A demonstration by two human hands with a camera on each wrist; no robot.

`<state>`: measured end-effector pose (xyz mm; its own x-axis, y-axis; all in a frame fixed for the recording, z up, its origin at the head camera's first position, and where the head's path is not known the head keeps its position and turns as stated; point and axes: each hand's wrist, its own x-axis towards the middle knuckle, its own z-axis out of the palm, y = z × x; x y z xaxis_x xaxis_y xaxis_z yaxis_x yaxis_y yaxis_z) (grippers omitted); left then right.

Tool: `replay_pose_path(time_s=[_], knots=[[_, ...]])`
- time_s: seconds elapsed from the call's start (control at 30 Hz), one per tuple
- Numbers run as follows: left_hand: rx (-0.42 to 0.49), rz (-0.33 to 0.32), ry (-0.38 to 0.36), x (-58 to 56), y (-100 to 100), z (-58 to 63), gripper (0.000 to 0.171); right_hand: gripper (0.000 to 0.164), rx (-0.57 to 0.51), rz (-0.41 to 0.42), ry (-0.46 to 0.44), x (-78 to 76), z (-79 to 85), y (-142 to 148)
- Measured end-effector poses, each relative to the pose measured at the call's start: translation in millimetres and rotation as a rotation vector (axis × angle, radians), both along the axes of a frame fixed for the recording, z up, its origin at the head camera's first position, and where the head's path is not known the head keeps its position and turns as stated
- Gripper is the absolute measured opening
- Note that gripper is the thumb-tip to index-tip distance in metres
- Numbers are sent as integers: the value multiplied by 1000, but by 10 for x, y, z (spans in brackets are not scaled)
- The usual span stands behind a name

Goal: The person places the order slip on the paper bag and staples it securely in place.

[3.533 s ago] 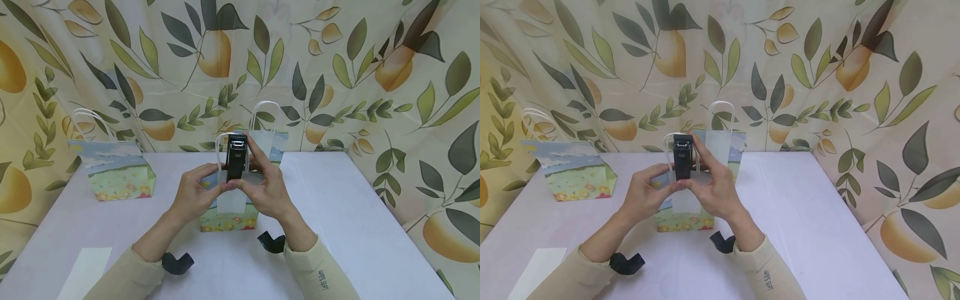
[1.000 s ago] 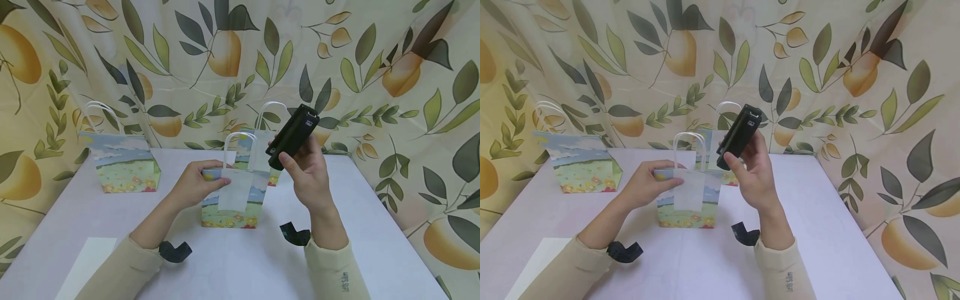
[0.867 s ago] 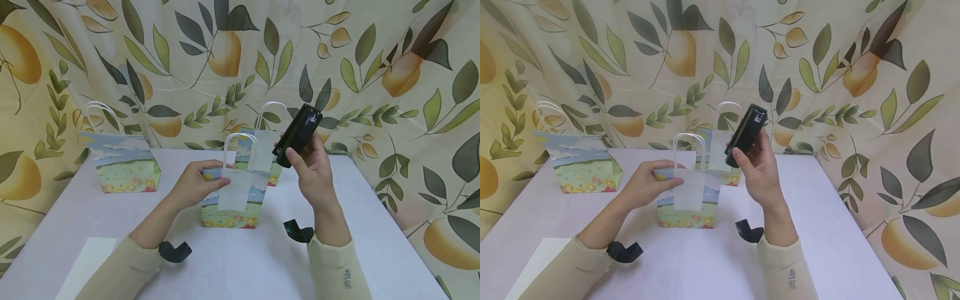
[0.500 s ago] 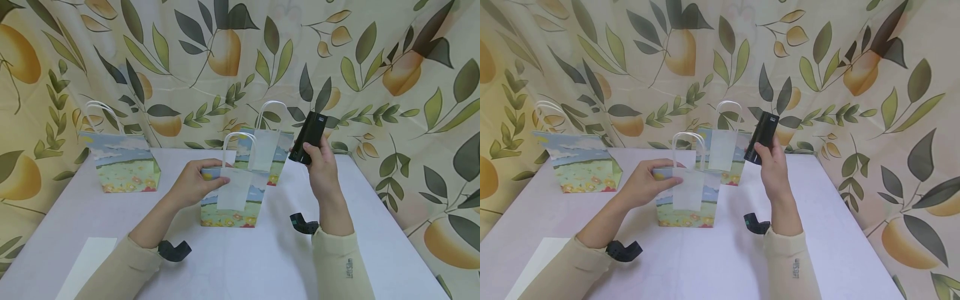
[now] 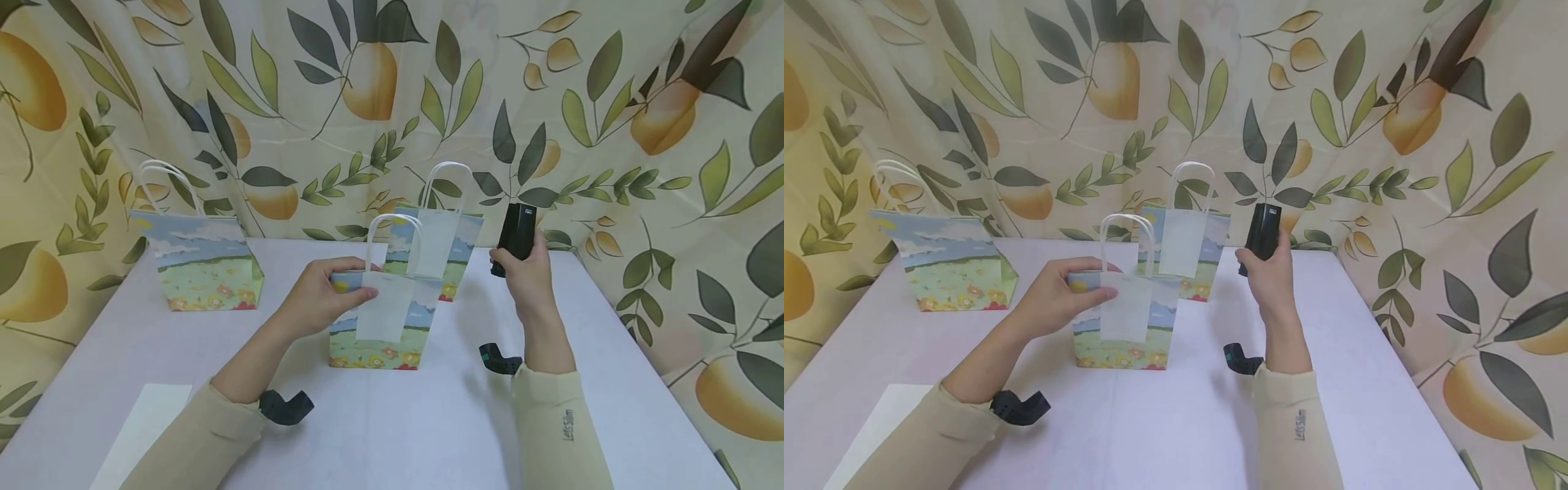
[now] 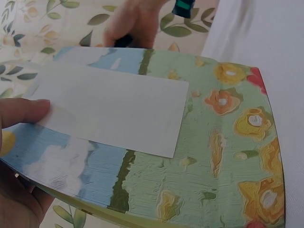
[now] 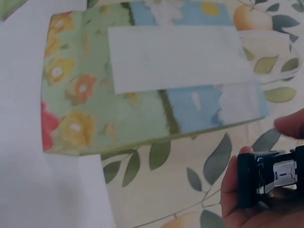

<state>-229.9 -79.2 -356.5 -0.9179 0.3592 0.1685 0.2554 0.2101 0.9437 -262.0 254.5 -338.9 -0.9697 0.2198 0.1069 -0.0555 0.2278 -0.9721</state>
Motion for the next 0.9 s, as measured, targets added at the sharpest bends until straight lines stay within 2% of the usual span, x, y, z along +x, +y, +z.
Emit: replay_pose_path(time_s=[0.1, 0.33, 0.47, 0.7, 0.9], knots=[[0, 1, 0, 7, 1, 1, 30, 75, 54, -38, -63, -56, -83, 32], [4, 3, 11, -6, 3, -11, 27, 77, 153, -93, -208, -155, -256, 100], [2, 2, 12, -13, -1, -17, 28, 77, 208, -116, -245, -204, -371, 153], [-3, -6, 2, -5, -6, 5, 30, 64, 335, -111, -311, -233, -497, 219], [-1, -11, 0, -8, -5, 13, 30, 62, 391, -79, -378, -259, -573, 257]])
